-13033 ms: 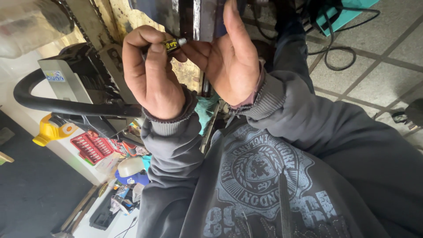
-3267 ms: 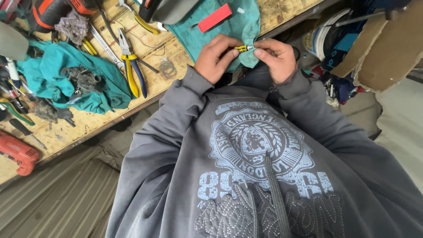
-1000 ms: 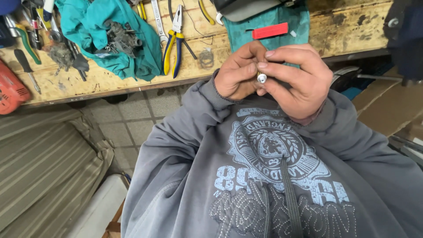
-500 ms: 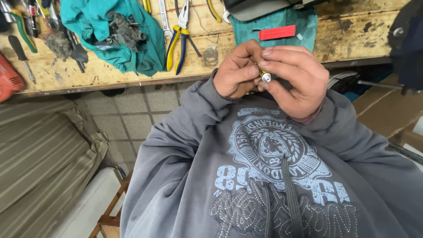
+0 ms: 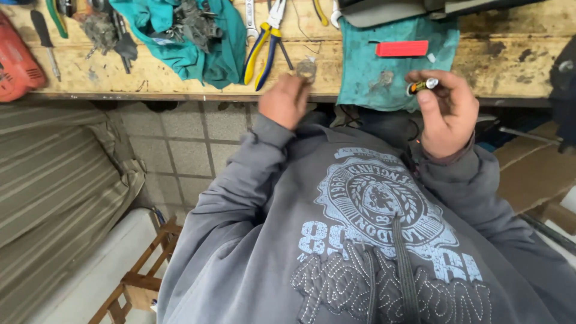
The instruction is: The person applies a substance from a small tube onto a metal component and then assembles it with a white plastic piece. They then move to a different area to handle a circular mechanical part, possibly a carburetor, and manipulate its internal components with their fingers.
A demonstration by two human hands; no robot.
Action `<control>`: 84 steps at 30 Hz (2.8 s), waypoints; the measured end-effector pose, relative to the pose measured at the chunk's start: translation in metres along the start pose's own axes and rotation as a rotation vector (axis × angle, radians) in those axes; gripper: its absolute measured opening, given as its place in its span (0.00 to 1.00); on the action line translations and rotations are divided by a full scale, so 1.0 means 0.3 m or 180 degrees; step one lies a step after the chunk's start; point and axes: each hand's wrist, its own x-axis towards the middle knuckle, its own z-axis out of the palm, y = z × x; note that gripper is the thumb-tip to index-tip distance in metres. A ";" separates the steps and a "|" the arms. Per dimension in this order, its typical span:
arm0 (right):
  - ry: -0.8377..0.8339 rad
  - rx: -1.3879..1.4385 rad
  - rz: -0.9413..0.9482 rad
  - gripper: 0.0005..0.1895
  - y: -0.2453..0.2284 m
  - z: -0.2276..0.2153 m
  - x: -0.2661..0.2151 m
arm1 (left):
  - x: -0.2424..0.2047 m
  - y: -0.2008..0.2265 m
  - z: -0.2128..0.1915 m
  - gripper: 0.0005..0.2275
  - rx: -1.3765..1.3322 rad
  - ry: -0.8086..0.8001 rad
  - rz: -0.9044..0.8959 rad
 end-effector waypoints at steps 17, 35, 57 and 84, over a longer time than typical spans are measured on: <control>0.1306 -0.0177 -0.0486 0.15 0.008 -0.205 -0.056 | 0.168 -0.056 0.009 0.14 0.0996 -0.0078 0.1003; 0.0971 -0.1318 -0.1258 0.13 -0.160 -0.145 -0.028 | 0.178 0.281 -0.158 0.06 -0.0795 -0.0406 0.0373; 0.0781 -0.1088 -0.1183 0.14 -0.236 -0.120 -0.051 | 0.316 0.589 0.018 0.07 -0.5854 -0.2411 -0.1092; 0.0797 -0.1334 -0.1000 0.15 -0.260 -0.123 -0.034 | 0.314 0.697 -0.143 0.03 -0.2929 -0.0935 0.0954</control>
